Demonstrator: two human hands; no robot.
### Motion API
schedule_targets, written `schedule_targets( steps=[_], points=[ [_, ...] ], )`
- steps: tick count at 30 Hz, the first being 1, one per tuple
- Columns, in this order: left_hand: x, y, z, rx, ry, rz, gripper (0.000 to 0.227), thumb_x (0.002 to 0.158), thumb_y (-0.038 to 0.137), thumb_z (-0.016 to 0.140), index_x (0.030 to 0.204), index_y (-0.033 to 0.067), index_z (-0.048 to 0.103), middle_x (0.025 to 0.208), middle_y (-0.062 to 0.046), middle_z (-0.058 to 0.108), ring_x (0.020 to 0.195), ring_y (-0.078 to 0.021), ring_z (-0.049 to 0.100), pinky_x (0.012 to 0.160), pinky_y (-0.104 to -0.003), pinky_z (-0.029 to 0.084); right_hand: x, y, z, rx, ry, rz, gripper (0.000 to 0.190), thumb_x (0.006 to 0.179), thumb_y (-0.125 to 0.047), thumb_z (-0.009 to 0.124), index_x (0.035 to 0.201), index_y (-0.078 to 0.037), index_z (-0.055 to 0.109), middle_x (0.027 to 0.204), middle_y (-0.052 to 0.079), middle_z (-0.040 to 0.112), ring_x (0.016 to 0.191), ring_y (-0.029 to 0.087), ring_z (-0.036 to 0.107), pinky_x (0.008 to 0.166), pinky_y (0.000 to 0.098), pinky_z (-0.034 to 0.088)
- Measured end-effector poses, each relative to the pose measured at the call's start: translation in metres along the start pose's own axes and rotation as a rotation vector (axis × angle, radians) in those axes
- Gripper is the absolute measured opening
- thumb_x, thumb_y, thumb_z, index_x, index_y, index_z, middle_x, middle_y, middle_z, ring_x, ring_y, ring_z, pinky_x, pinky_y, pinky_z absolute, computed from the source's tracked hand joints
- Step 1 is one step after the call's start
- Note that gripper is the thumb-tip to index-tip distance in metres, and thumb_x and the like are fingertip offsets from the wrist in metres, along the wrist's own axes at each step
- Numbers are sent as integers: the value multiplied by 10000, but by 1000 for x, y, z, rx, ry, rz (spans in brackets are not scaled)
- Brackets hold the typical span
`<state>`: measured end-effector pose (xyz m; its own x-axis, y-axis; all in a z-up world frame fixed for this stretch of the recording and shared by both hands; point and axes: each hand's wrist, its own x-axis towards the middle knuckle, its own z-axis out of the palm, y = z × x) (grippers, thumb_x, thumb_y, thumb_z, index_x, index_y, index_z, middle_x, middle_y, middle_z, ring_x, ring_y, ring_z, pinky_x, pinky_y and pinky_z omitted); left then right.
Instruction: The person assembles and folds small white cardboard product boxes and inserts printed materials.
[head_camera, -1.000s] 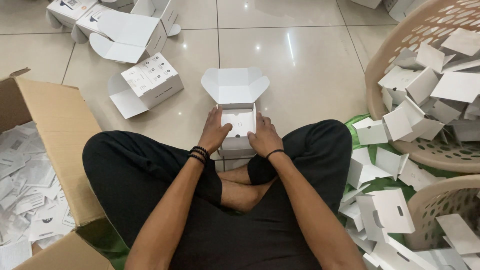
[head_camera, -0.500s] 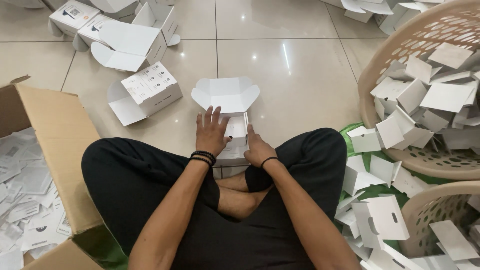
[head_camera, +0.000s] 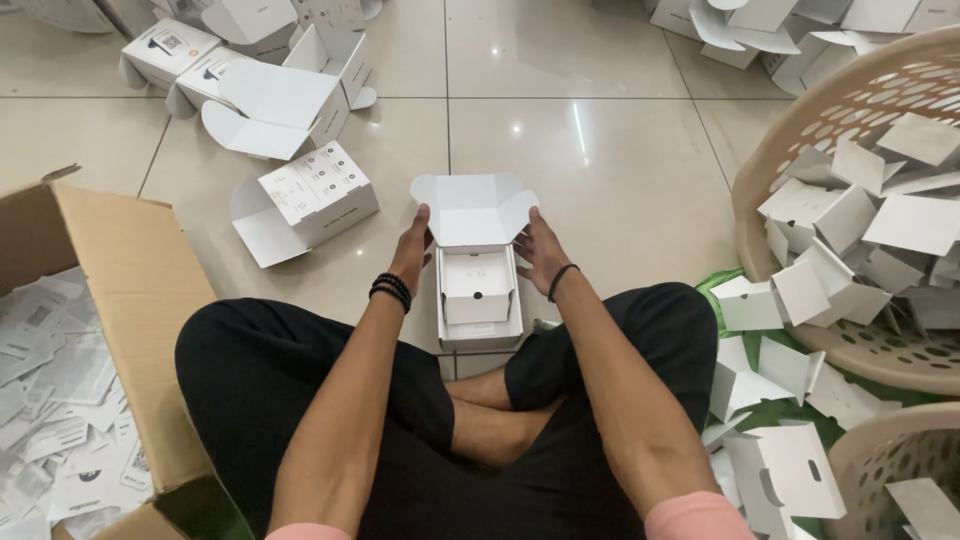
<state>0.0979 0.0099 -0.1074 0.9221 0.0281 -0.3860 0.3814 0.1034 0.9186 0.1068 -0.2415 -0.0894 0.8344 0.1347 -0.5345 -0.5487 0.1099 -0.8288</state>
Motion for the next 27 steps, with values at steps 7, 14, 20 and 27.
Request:
schedule_targets(
  steps=[7, 14, 20, 27],
  points=[
    [-35, 33, 11, 90, -41, 140, 1081, 835, 862, 313, 1566, 66, 361, 1612, -120, 409, 1504, -263, 353, 1203, -480, 258, -55, -49, 14, -85, -160, -193, 1076, 813, -871, 284, 1600, -137, 279, 1666, 92, 294, 1534, 268, 242, 1216, 535, 183],
    [-75, 38, 11, -69, 114, 309, 937, 893, 813, 240, 1265, 59, 655, 1313, -99, 688, 1257, -229, 610, 1074, -453, 412, -93, -48, 14, 92, -215, -367, 963, 846, -853, 311, 1460, -122, 434, 1445, 137, 499, 1409, 282, 431, 1148, 517, 370],
    [-90, 14, 12, -183, 148, 257, 905, 947, 766, 167, 1242, 59, 649, 1204, -125, 733, 1150, -223, 669, 1009, -396, 467, -89, -12, 2, 207, -156, -372, 969, 912, -858, 239, 1438, -82, 482, 1236, 133, 550, 1314, 296, 480, 1116, 523, 391],
    [-93, 6, 12, -193, 180, 159, 901, 956, 746, 170, 1280, 51, 643, 1182, -87, 714, 1154, -194, 657, 1028, -389, 505, -86, -2, -8, 206, -76, -281, 848, 960, -752, 202, 1433, -109, 488, 1391, 73, 614, 1320, 219, 540, 1085, 444, 400]
  ],
)
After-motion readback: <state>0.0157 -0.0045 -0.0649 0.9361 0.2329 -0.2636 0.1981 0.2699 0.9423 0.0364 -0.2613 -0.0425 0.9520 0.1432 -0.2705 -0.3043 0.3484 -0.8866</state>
